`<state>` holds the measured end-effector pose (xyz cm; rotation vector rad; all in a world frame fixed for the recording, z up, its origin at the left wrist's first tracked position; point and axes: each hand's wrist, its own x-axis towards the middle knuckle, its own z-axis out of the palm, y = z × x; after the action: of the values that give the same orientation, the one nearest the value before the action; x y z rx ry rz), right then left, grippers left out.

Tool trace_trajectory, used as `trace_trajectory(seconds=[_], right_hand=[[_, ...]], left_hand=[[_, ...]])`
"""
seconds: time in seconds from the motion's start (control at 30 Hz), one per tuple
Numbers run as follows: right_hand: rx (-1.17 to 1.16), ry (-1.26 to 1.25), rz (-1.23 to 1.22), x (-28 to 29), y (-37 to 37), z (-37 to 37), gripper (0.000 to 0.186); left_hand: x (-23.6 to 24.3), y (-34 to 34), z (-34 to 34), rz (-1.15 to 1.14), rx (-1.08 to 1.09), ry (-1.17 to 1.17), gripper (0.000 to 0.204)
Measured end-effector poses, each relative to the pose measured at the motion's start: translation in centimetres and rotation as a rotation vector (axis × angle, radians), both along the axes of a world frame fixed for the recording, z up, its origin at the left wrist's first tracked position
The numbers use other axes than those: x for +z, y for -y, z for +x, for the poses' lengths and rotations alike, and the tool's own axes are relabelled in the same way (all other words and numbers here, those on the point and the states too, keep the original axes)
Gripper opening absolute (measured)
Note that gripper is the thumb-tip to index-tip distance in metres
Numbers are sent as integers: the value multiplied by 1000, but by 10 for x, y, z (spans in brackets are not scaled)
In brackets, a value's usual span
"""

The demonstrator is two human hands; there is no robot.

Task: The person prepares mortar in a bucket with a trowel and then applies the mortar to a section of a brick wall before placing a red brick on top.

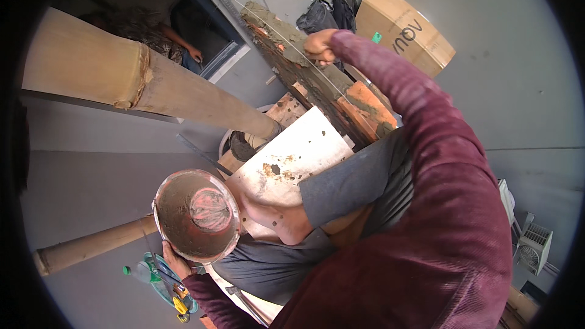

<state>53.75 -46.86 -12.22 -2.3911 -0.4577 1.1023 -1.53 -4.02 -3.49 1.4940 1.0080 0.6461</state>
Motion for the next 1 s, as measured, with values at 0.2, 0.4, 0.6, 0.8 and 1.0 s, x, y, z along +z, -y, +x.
trace_trajectory(seconds=[0.2,0.4,0.6,0.8,1.0], right_hand=[[173,32,-203,8,4,-7,25],[216,160,-180,60,77,-82,25],[650,920,-282,-22,46,-36,29],[398,786,-396,-61,0,-51,28],[523,509,-410,7,35,-105,32]], left_hand=[[1,1,3,-11,-6,7,32],[1,0,-12,-99,53,-45,42],[9,11,2,-283,21,86,39],[22,4,21,-5,-172,-23,41],[11,-61,67,276,-156,1,39]])
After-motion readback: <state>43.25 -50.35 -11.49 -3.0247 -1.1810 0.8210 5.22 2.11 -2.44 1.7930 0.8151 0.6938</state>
